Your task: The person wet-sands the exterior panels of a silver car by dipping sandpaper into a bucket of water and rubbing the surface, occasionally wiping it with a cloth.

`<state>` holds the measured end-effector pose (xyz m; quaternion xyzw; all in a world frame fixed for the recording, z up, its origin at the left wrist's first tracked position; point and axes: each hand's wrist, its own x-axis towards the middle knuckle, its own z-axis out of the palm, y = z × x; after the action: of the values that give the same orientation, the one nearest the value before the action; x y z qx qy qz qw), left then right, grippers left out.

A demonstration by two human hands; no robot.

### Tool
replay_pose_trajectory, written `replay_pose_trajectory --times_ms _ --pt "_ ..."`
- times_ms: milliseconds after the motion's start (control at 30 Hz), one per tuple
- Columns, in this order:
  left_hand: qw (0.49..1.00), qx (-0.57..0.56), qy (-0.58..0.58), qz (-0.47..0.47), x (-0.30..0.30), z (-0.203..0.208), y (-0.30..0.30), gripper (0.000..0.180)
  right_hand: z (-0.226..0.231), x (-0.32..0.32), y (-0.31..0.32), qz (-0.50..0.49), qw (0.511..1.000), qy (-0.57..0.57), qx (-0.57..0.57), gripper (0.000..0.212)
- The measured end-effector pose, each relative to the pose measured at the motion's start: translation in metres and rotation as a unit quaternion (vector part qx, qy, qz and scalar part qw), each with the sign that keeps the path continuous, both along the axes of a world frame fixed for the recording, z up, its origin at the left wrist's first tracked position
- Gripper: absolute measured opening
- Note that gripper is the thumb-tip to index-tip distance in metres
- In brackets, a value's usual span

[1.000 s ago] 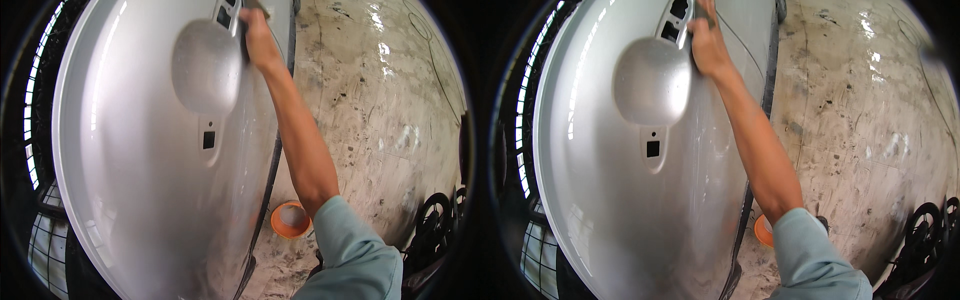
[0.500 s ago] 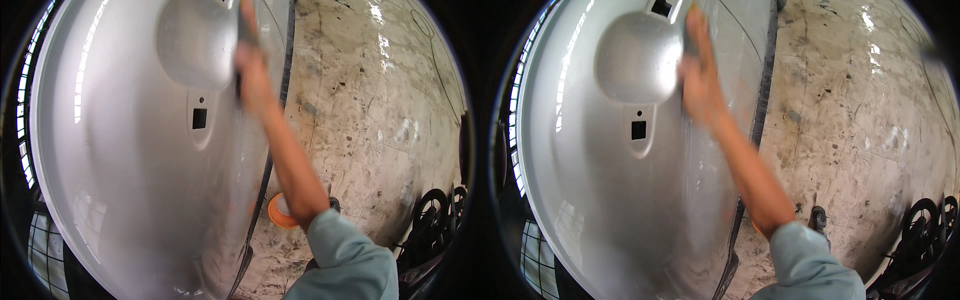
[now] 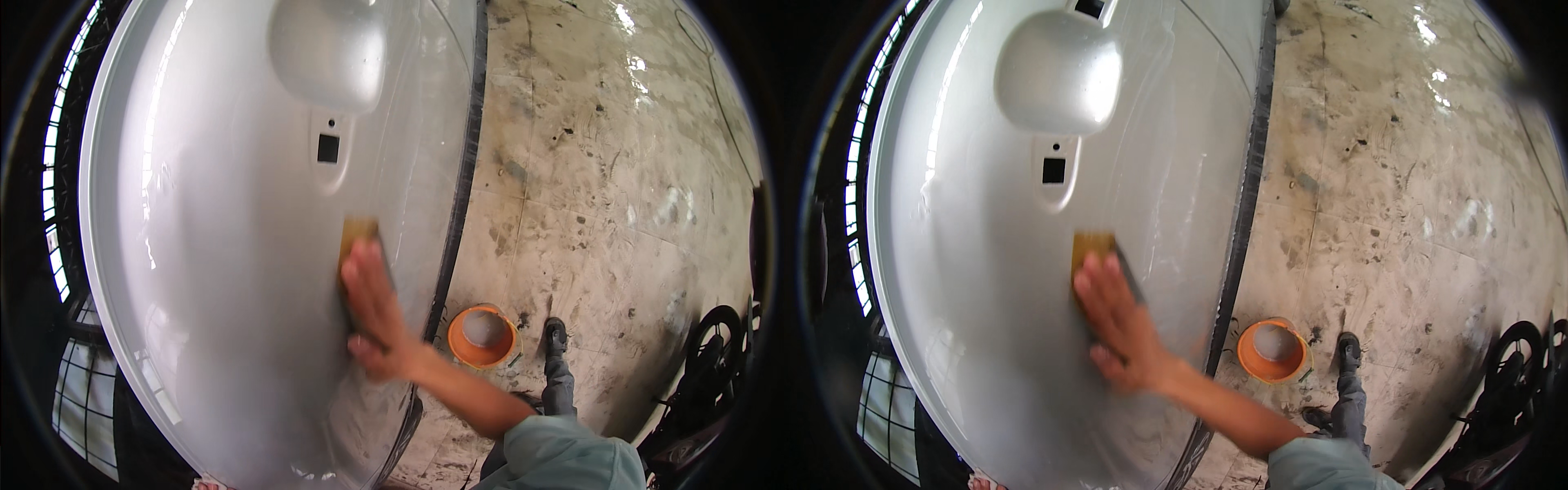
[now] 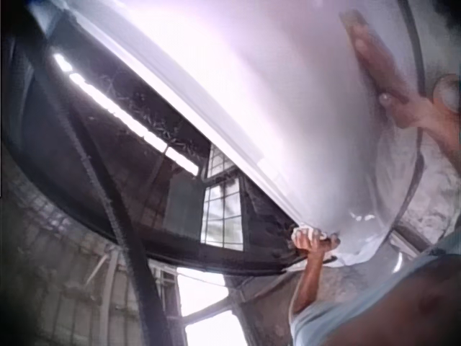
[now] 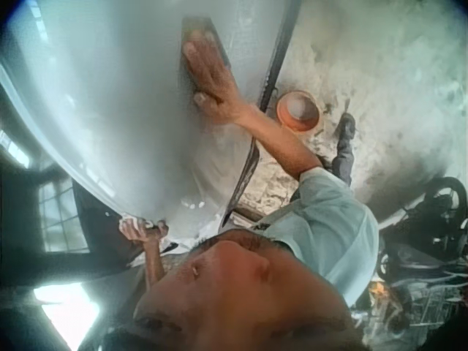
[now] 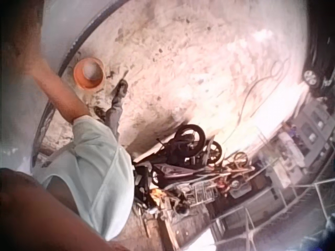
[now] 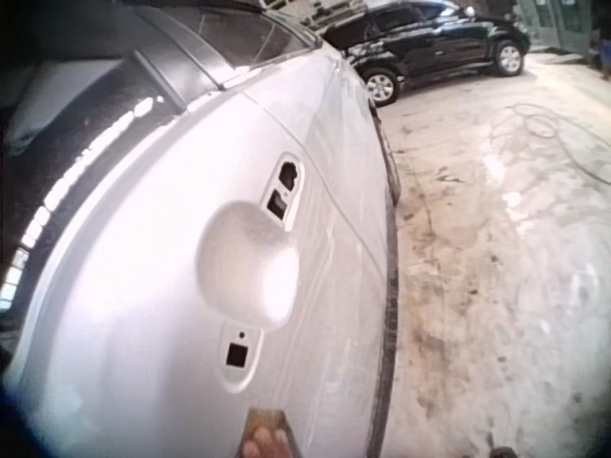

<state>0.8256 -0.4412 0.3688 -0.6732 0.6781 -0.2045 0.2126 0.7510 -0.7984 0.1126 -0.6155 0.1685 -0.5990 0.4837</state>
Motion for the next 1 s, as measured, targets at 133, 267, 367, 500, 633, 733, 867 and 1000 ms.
replay_pose_trajectory --times_ms 133,267,367,500,633,733,867,1000 --pt "1.000 -0.015 0.009 -0.017 0.006 -0.008 -0.014 0.065 -0.021 0.016 -0.119 -0.047 0.991 -0.115 0.045 0.065" --pt "1.000 -0.016 0.016 -0.016 -0.001 -0.006 -0.015 0.065 -0.015 0.014 -0.036 -0.055 0.995 -0.080 0.016 0.067" --pt "1.000 -0.011 0.011 -0.013 -0.007 -0.003 -0.016 0.065 -0.013 0.004 0.017 0.006 0.998 -0.059 -0.039 0.067" --pt "0.999 -0.015 0.021 -0.033 -0.008 -0.009 -0.030 0.066 -0.006 0.006 -0.095 -0.056 0.995 -0.084 -0.013 0.064" --pt "0.999 0.016 -0.023 -0.017 -0.002 -0.011 -0.024 0.071 0.005 0.000 -0.013 -0.113 0.989 -0.086 0.041 0.066" --pt "0.999 0.021 -0.047 0.017 -0.009 -0.001 -0.015 0.070 0.002 0.014 0.089 -0.110 0.984 0.088 -0.113 0.069" --pt "1.000 0.017 -0.025 -0.003 -0.012 -0.005 -0.032 0.067 0.011 -0.001 -0.037 -0.039 0.993 -0.108 0.028 0.070" --pt "1.000 0.016 -0.016 -0.016 -0.013 -0.007 -0.041 0.066 0.011 -0.007 0.000 -0.164 0.986 -0.023 -0.012 0.071"
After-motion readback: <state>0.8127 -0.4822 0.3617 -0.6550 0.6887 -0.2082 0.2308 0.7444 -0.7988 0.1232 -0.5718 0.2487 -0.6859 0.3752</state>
